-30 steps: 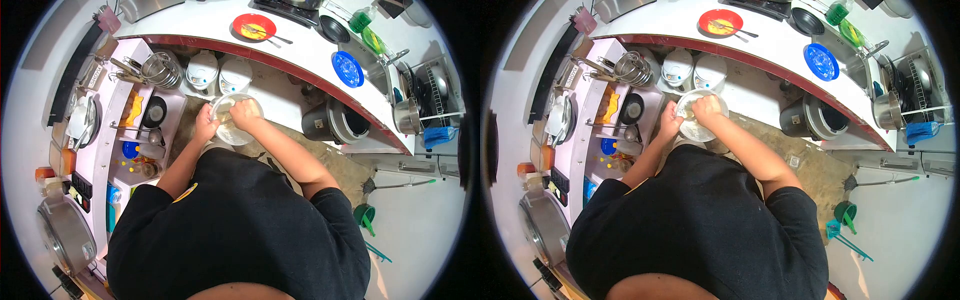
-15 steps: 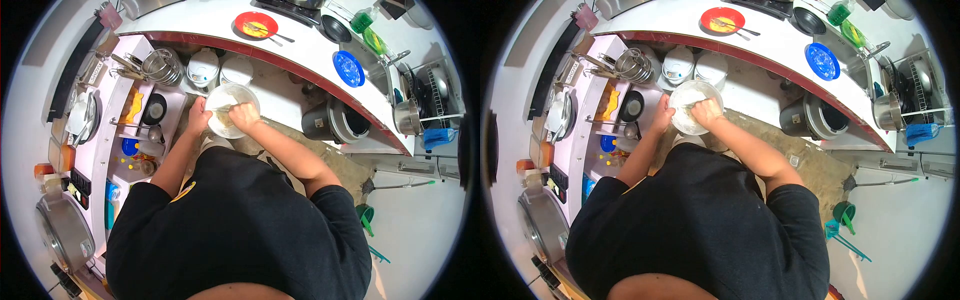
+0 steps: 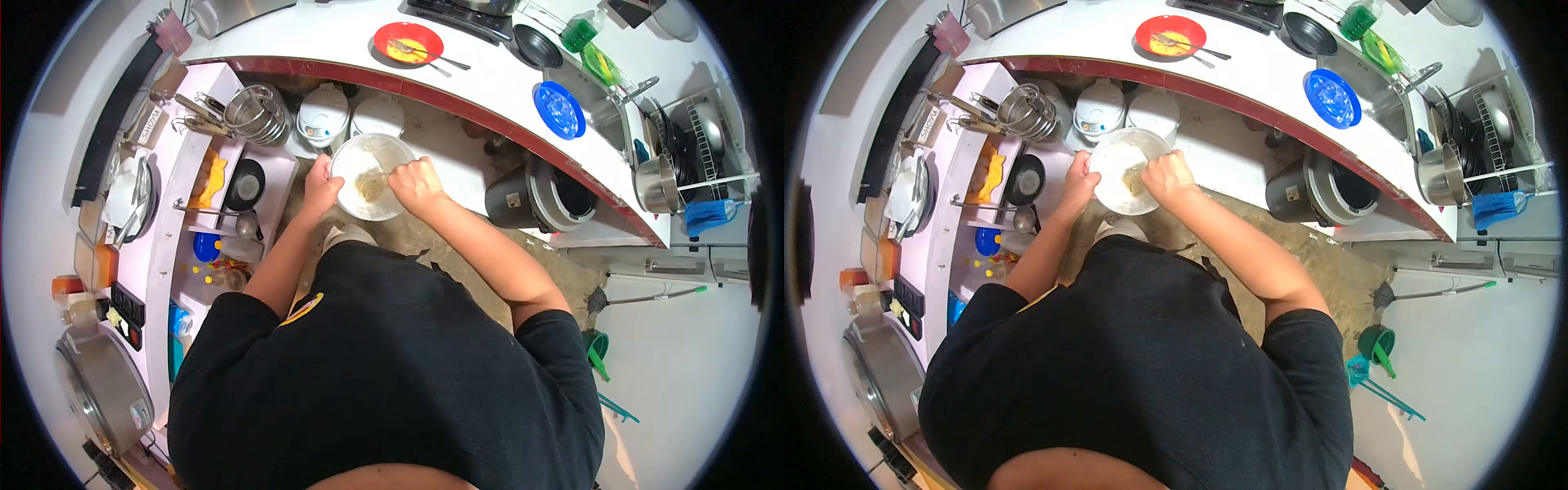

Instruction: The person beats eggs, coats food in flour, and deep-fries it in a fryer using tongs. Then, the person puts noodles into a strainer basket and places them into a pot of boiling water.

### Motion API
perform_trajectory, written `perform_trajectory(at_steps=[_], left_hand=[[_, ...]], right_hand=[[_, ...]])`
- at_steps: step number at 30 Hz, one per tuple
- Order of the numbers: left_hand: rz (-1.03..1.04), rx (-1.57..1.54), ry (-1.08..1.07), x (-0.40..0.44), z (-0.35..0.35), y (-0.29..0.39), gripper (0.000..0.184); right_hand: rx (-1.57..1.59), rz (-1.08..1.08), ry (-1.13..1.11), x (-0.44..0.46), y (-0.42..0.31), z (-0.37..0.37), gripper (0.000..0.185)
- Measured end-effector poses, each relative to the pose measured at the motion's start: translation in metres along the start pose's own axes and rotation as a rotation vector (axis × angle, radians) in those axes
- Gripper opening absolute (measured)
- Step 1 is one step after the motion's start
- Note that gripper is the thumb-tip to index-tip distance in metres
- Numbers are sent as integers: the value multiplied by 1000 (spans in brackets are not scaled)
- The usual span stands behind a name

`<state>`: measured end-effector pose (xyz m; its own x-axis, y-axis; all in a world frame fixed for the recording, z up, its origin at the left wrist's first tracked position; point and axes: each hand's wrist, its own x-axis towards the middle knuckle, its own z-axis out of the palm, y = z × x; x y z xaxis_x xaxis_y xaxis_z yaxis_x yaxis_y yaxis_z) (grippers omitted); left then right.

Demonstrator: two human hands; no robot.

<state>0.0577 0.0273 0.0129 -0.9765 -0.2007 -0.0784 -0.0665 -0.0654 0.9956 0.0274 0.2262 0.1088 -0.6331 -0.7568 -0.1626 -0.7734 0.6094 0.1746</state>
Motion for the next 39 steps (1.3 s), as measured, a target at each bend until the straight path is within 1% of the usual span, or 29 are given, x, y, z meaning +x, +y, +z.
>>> perform_trajectory(at_steps=[3,5,10,12,15,16,18,19,21,25,27,31,33,34,36,37,39], left_hand=[[8,80,6,-1,4,1,17],[-8,75,6,-5,6,5,16],[-74,23,-3,-13,1,13,16],[-35,102,30,-12,0,9,18],[-3,121,10,-9,-3,1,20],[0,120,11,-10,-3,4,20],[-75,20,-5,-16,-5,12,21],[-77,19,3,-18,-4,18,21],[-64,64,38,-23,-1,24,21],[-51,85,-2,-17,-3,8,22],[58,166,0,-19,-4,7,21],[104,189,-16,-22,-5,8,20],[107,253,-9,-20,-7,8,21],[107,251,-3,-18,-9,6,21],[51,83,17,-18,-11,0,23],[47,81,17,-17,-11,-3,23],[15,95,-4,-17,-11,0,23]], right_hand=[[10,2,6,1,-3,-4,12],[-7,-9,-13,9,-5,11,12],[-11,-1,-50,16,-6,7,13],[5,29,11,15,-6,5,13],[-13,-9,-34,19,-10,11,13],[-16,-10,-32,20,-9,12,13],[10,24,-66,21,-9,8,12],[9,16,-66,21,-10,3,12],[-29,81,-75,17,-11,-8,12],[-67,21,-18,16,-12,-10,12],[-72,8,-83,21,-16,-8,12],[-22,25,-82,28,-22,14,12],[58,15,117,26,-19,16,11],[55,10,116,26,-19,12,11],[48,91,9,24,-20,4,12],[49,90,5,22,-22,0,12],[9,13,-39,21,-25,-6,12]])
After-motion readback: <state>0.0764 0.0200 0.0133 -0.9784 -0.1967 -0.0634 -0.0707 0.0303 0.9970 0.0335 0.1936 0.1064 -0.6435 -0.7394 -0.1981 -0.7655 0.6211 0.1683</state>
